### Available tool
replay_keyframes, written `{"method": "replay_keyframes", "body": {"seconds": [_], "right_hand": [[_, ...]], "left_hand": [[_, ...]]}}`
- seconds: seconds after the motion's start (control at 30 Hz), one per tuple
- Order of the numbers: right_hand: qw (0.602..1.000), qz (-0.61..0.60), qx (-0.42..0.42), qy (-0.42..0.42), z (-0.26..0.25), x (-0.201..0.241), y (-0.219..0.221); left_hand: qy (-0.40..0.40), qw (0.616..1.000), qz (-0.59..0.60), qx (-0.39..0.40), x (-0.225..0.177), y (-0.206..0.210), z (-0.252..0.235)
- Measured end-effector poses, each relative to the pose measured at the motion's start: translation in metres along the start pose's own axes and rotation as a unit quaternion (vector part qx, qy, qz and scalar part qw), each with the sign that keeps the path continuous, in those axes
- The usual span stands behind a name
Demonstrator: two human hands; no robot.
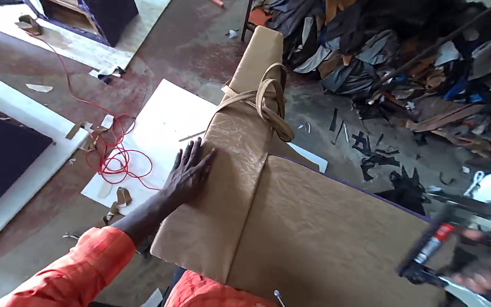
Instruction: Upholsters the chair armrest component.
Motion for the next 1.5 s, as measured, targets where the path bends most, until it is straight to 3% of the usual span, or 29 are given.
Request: {"method": "replay_keyframes", "body": {"seconds": [0.07, 0.17, 0.23, 0.43, 0.6, 0.9, 1.27, 1.4, 1.5], "right_hand": [[0.993, 0.034, 0.104, -0.04, -0.028, -0.014, 0.0], [0.97, 0.197, 0.092, -0.104, -0.044, -0.014, 0.045], [0.933, 0.317, 0.097, -0.142, -0.047, -0.011, 0.08], [0.847, 0.472, 0.154, -0.189, -0.068, -0.012, 0.153], [0.811, 0.513, 0.205, -0.193, -0.078, -0.018, 0.18], [0.808, 0.51, 0.23, -0.187, -0.077, -0.029, 0.19], [0.797, 0.548, 0.235, -0.092, -0.081, -0.033, 0.196], [0.803, 0.545, 0.219, -0.098, -0.056, -0.039, 0.187], [0.813, 0.525, 0.222, -0.124, -0.023, -0.042, 0.184]], "left_hand": [[0.046, 0.997, -0.061, -0.002, -0.03, 0.003, -0.001], [0.129, 0.989, -0.072, 0.008, -0.063, 0.014, -0.012], [0.159, 0.984, -0.07, 0.029, -0.075, 0.019, -0.015], [0.18, 0.979, -0.062, 0.066, -0.082, 0.02, -0.022], [0.17, 0.981, -0.068, 0.07, -0.091, 0.025, -0.03], [0.163, 0.984, -0.049, 0.059, -0.092, 0.023, -0.031], [0.169, 0.984, -0.029, 0.056, -0.091, 0.02, -0.032], [0.199, 0.978, -0.025, 0.05, -0.087, 0.02, -0.028], [0.23, 0.973, -0.004, 0.035, -0.084, 0.025, 0.007]]}}
Point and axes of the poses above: each hand's wrist, its own z-axis away from the middle knuckle, its own y-axis out of the palm, x = y × z, the point moved 6 cm from there along -z, towards the middle knuckle, and after that the axes turned 8 degrees about x, right-handed, at the moved point
